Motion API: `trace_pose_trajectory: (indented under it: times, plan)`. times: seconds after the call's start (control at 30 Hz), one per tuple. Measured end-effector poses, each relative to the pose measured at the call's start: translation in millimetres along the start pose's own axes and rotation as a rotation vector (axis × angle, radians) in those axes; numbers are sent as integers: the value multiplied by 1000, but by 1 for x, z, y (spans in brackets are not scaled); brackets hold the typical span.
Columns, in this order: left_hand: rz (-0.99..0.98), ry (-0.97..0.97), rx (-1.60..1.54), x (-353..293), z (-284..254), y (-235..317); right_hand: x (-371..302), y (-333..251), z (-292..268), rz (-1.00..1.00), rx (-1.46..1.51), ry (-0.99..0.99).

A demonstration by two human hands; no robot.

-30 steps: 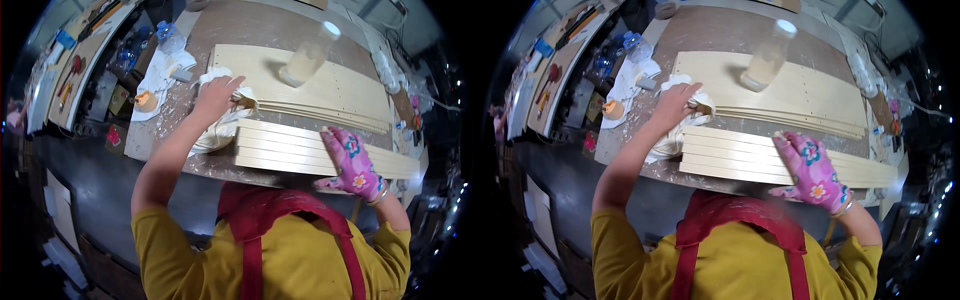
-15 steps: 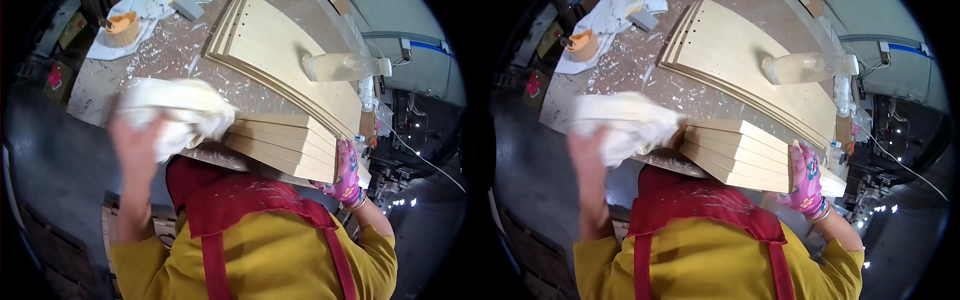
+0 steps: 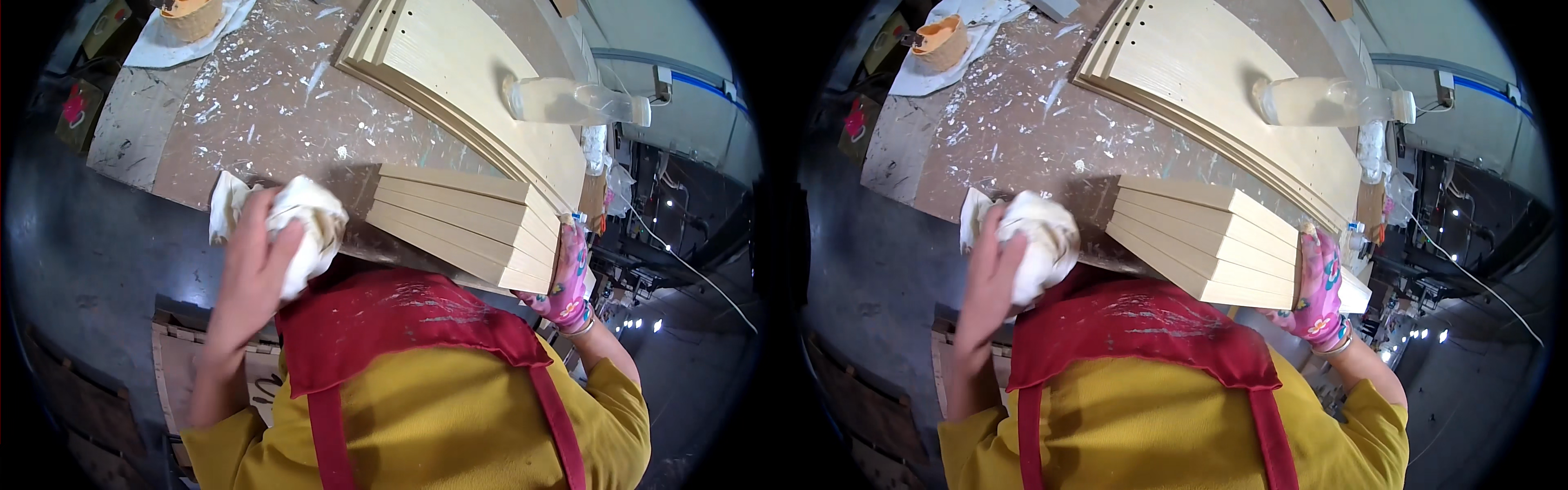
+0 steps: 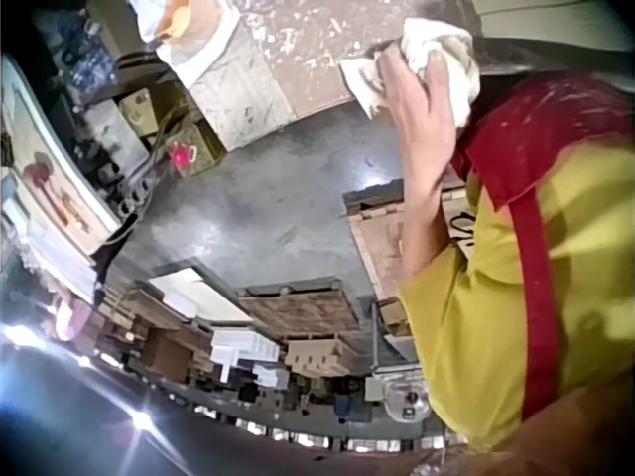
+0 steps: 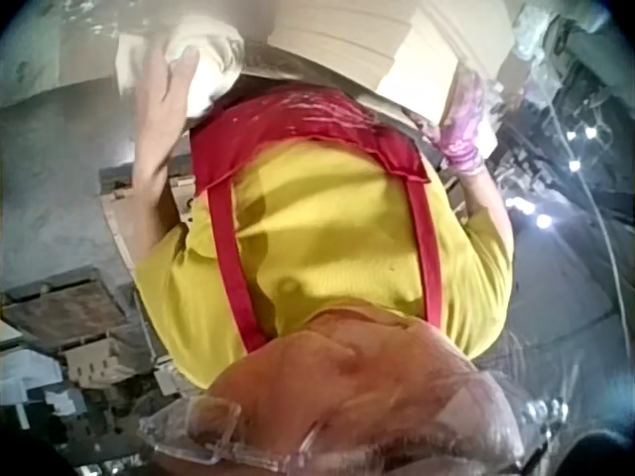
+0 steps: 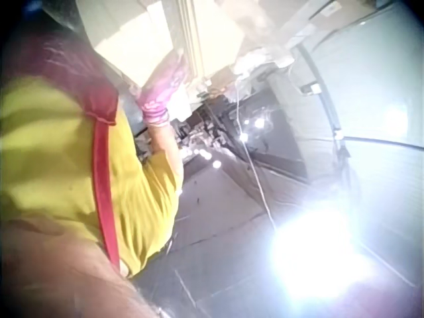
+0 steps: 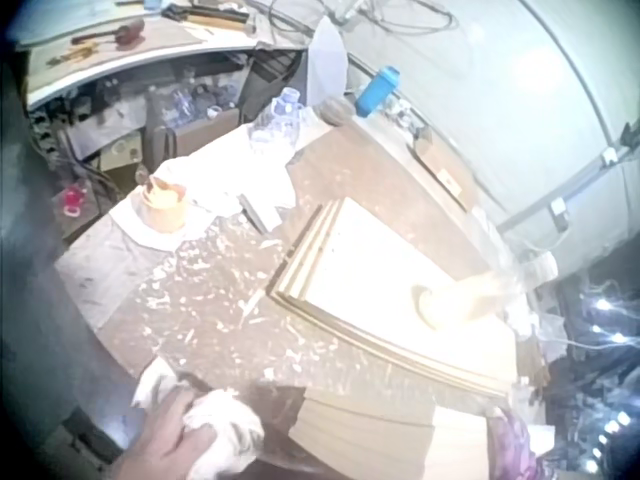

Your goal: The person pours liquid from a plastic bottle onto a white cloth and wipes the surface of several stacked wooden planks. They repeatedly apply the liquid and wipe the wood, occasionally lifting the stack to inspect the edges and sides. The person wears pink floral gloves and a red apron while working at a cluttered workbench.

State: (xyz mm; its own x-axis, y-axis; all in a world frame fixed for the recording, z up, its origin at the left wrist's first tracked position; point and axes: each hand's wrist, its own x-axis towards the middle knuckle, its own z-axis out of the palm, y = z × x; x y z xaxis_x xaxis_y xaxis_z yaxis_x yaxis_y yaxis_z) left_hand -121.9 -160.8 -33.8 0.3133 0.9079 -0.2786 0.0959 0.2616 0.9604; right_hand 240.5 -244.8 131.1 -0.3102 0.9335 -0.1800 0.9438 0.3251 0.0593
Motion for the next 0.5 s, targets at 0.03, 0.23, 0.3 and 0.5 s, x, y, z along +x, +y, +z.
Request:
trace_pose_trajectory:
  times: [0.03,0.23,0.3,0.5]
  plan:
    - [145,-4,190,10,13,-9,-1,0,1,4,2,-1]
    - [289,-46,139,20,91,1,1,-2,-3,-1,-15,-12]
    - [440,12,-12,14,101,26,7,2,0,-6,-13,8]
    - [-27,-110,272,19,94,4,5,-2,0,-5,-31,-5]
